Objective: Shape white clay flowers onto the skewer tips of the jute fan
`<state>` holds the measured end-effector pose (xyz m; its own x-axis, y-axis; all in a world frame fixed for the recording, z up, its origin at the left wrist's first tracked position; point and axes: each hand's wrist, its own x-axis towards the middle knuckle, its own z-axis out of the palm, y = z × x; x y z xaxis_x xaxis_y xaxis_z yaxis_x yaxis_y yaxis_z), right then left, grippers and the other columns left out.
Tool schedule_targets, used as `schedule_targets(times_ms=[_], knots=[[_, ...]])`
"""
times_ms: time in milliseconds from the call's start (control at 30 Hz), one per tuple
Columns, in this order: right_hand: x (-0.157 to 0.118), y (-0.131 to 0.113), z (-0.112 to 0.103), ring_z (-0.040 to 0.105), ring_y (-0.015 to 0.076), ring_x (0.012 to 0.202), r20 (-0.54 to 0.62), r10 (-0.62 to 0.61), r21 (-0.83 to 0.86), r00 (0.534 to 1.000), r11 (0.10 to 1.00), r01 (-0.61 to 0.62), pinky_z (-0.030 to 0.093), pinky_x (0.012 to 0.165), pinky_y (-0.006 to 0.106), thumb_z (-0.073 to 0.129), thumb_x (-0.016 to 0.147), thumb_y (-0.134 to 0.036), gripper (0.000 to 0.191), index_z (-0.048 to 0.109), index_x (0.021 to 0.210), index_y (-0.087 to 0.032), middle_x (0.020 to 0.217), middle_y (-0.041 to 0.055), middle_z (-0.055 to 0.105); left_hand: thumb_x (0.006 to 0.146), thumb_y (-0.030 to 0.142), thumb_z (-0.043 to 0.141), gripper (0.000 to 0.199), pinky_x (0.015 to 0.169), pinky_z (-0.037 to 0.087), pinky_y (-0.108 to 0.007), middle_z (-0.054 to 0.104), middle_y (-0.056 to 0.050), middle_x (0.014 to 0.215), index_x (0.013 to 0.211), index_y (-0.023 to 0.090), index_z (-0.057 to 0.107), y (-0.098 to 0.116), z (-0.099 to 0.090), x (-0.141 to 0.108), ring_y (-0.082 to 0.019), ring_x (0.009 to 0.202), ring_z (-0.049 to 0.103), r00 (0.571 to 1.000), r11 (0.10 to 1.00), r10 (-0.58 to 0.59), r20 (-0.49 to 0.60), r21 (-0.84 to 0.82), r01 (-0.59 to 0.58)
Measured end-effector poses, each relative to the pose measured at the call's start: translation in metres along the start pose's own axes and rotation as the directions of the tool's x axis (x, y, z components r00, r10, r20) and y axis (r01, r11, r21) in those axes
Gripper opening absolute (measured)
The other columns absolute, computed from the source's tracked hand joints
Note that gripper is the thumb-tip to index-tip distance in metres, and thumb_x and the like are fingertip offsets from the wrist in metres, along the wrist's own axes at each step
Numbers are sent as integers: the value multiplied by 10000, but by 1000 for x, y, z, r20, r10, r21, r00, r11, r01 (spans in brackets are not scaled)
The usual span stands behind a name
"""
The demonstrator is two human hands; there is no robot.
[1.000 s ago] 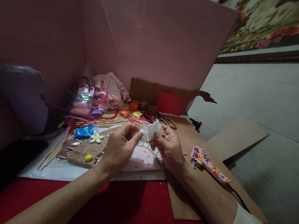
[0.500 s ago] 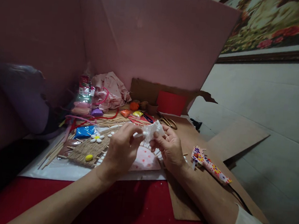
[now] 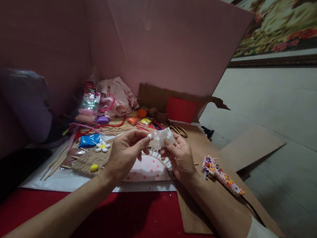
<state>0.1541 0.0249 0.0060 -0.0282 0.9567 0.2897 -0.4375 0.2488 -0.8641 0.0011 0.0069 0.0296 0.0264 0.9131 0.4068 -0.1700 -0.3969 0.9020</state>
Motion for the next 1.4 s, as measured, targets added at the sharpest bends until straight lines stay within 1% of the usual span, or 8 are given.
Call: schedule_targets(times_ms=[200,333,400,467,567,633,1167,1400], knots=[[-1,-2,0,538,71,466,26,24,45,999,999,-25,464,398,162,710,698,-241,326,508,944,-170,668,-21,592,721,244,664,111,356,390,-193,586,-1,557,717,146,611,0,1,1,-109,460,548,998,998,-33,-52,45,36],[-1,-2,1,526,69,448,62,38,47,997,998,-41,449,387,162,709,701,-261,332,511,951,-169,651,-22,596,734,267,653,111,357,344,-201,536,26,491,729,163,613,-5,1,-1,-91,403,474,998,986,-12,-57,162,21],[-1,-1,1,533,75,446,34,25,26,999,999,-26,456,384,167,711,700,-255,333,511,951,-166,634,-25,595,753,265,633,92,385,332,-212,514,36,498,756,176,611,-6,0,-2,-90,412,442,995,968,65,-74,246,-44],[-1,0,1,543,82,451,-8,9,10,1000,1000,-9,466,382,173,714,697,-243,330,511,944,-164,627,-28,592,770,240,612,58,451,355,-229,529,23,574,790,186,606,-6,-1,-4,-102,479,451,973,912,214,-91,375,-165],[-1,1,0,552,84,458,-33,3,3,999,1000,-3,472,381,173,714,695,-233,321,508,932,-164,636,-28,591,774,163,583,38,571,384,-256,556,-10,724,798,190,595,-6,-2,-4,-132,623,489,911,743,412,-7,581,-331],[-1,1,0,551,84,457,-26,3,-5,1000,1000,-3,470,378,173,712,700,-238,319,506,933,-166,637,-27,594,769,122,562,72,601,380,-263,551,-18,758,781,189,586,-5,-3,-4,-145,669,497,898,674,437,50,643,-364],[-3,2,0,538,90,463,44,-85,-89,995,992,89,482,402,197,677,750,-249,293,492,965,-176,620,-29,593,745,84,562,88,589,376,-269,535,-21,724,739,168,586,-8,-4,-2,-146,636,488,908,620,407,96,701,-352],[-3,4,1,545,104,457,28,-130,-157,991,979,132,488,386,208,683,745,-252,289,489,948,-183,582,-38,589,773,126,580,40,606,402,-272,549,-32,755,777,160,600,-8,-3,-4,-143,668,505,889,659,440,122,628,-413]])
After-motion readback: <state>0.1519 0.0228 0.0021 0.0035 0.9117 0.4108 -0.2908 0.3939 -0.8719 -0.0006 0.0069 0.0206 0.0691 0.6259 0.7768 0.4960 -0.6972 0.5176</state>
